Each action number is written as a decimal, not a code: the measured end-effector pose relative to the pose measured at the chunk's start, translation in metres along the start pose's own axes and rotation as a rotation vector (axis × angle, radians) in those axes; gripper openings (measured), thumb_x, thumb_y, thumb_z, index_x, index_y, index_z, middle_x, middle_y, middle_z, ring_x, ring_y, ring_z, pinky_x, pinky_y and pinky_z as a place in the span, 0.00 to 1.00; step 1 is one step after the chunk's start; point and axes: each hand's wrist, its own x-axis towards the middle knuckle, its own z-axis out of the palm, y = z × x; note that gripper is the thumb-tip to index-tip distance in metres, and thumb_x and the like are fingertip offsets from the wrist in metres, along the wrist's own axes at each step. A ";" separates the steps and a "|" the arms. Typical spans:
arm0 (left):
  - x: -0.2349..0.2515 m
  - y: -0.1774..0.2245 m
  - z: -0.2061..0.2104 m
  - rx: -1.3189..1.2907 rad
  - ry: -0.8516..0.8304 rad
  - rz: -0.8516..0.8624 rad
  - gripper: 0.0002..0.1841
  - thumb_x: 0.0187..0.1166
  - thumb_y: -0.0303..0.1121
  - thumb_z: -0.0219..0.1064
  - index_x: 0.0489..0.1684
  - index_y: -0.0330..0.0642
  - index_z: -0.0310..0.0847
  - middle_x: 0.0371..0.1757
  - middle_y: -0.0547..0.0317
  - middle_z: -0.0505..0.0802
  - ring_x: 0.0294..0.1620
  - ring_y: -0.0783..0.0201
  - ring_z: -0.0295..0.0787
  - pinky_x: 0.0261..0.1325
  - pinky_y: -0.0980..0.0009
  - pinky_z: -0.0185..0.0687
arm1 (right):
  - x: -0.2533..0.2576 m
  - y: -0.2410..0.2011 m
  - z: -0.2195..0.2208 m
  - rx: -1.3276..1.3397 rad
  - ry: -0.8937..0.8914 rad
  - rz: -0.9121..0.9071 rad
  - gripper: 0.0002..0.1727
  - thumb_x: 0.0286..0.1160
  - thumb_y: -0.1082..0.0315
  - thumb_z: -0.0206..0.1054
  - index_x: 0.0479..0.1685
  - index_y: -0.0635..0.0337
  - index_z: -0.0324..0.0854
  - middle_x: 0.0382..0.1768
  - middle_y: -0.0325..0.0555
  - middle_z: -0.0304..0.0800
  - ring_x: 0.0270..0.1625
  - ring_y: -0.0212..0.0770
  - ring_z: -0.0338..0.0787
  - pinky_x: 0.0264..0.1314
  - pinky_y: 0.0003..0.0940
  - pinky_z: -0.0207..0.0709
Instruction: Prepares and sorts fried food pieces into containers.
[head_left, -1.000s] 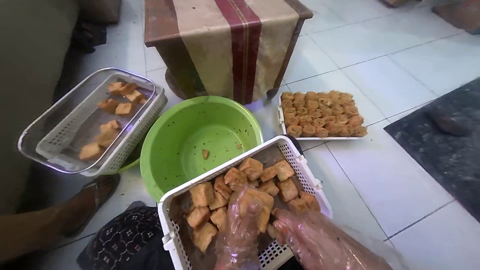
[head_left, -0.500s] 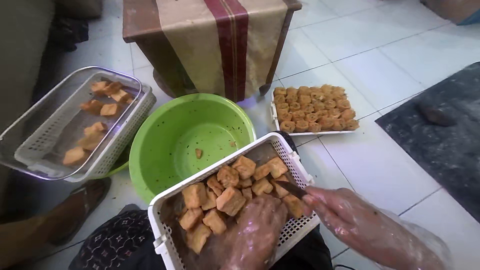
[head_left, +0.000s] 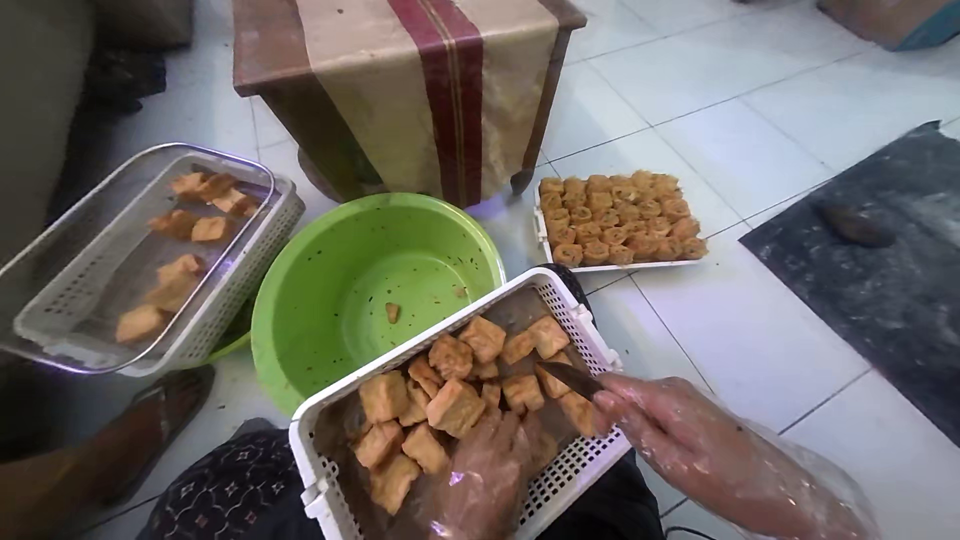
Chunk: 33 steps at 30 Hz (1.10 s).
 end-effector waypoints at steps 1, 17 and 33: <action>0.000 0.005 0.000 0.038 -0.032 -0.001 0.23 0.72 0.37 0.70 0.68 0.51 0.86 0.58 0.46 0.93 0.57 0.46 0.92 0.57 0.52 0.89 | 0.002 -0.001 0.001 -0.005 -0.008 -0.003 0.21 0.92 0.54 0.48 0.36 0.49 0.83 0.22 0.31 0.81 0.22 0.24 0.78 0.23 0.24 0.72; 0.026 -0.015 -0.023 -0.639 -0.142 -0.071 0.24 0.65 0.50 0.82 0.53 0.45 0.92 0.62 0.54 0.92 0.64 0.59 0.88 0.70 0.58 0.84 | 0.000 -0.002 0.006 0.067 0.036 -0.037 0.21 0.93 0.53 0.48 0.38 0.51 0.84 0.21 0.31 0.80 0.19 0.23 0.76 0.20 0.22 0.71; 0.012 -0.020 -0.077 -1.130 0.553 -0.059 0.23 0.79 0.53 0.69 0.62 0.48 0.83 0.63 0.58 0.91 0.65 0.62 0.87 0.69 0.63 0.85 | 0.008 -0.028 0.023 0.103 -0.049 -0.303 0.21 0.94 0.56 0.51 0.47 0.61 0.85 0.28 0.47 0.88 0.29 0.36 0.87 0.32 0.32 0.80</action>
